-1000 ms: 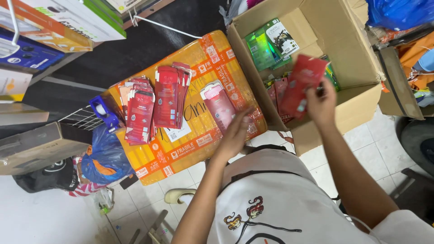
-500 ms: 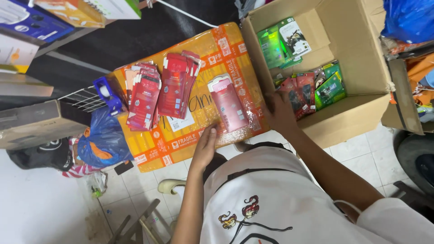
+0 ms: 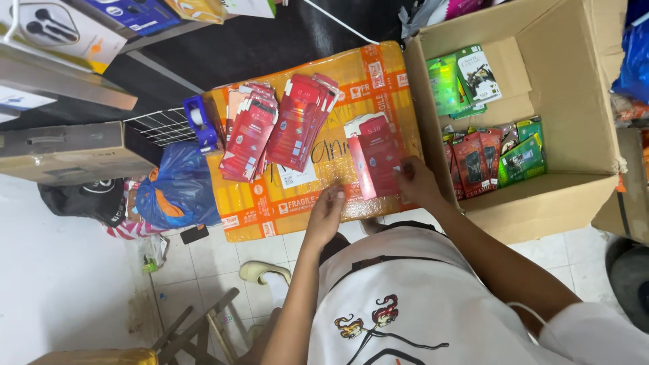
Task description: Sorting and organizing small boxed electronic accessories, likely screen protectors, from a table into a cardboard shipping box.
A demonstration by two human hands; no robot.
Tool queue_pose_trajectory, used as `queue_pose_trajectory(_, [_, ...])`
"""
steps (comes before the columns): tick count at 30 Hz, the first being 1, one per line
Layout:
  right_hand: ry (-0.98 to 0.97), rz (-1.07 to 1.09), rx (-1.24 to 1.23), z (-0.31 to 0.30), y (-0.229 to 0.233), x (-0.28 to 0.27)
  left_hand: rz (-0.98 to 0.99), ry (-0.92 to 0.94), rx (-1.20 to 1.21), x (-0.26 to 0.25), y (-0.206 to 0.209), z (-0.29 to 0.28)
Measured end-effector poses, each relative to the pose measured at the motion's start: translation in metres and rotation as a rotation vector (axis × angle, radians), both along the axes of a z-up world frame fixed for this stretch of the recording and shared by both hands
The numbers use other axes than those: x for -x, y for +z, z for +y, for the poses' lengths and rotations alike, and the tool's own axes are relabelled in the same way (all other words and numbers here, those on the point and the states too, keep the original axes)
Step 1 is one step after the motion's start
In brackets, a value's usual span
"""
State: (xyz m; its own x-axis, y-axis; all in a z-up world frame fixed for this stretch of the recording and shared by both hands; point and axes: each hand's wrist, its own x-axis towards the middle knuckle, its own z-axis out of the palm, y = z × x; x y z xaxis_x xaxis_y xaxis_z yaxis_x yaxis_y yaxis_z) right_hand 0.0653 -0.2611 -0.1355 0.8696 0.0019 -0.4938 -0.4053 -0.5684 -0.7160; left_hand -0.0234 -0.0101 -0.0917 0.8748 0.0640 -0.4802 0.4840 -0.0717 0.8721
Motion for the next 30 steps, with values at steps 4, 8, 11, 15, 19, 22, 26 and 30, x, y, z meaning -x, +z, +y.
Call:
queue_pose_trajectory(4, [-0.015,0.041,-0.416,0.006,-0.005,0.018,-0.176,0.092,-0.022,-0.036,0.038,-0.027])
queue_pose_trajectory(8, [0.234,-0.045,-0.562,0.028,0.054,0.026,-0.383,0.222,-0.168,-0.065,0.082,-0.046])
queue_pose_trajectory(11, [0.325,-0.145,-0.427,0.031,0.112,0.016,-0.388,0.225,-0.352,-0.068,0.096,-0.044])
queue_pose_trajectory(15, [0.351,-0.627,-0.251,0.026,0.172,-0.002,-0.461,0.087,-0.554,-0.061,0.106,-0.032])
queue_pose_trajectory(19, [0.477,-0.792,-0.003,0.034,0.203,-0.006,-0.469,0.009,-0.606,-0.053,0.125,-0.037])
queue_pose_trajectory(22, [0.498,-0.736,-0.035,0.039,0.205,-0.007,-0.492,-0.017,-0.675,-0.054,0.137,-0.037])
queue_pose_trajectory(26, [0.498,-0.691,-0.124,0.041,0.199,-0.003,-0.560,-0.036,-0.748,-0.051,0.144,-0.039])
queue_pose_trajectory(30, [0.455,-0.725,-0.266,0.036,0.197,-0.006,-0.542,-0.049,-0.751,-0.048,0.148,-0.038])
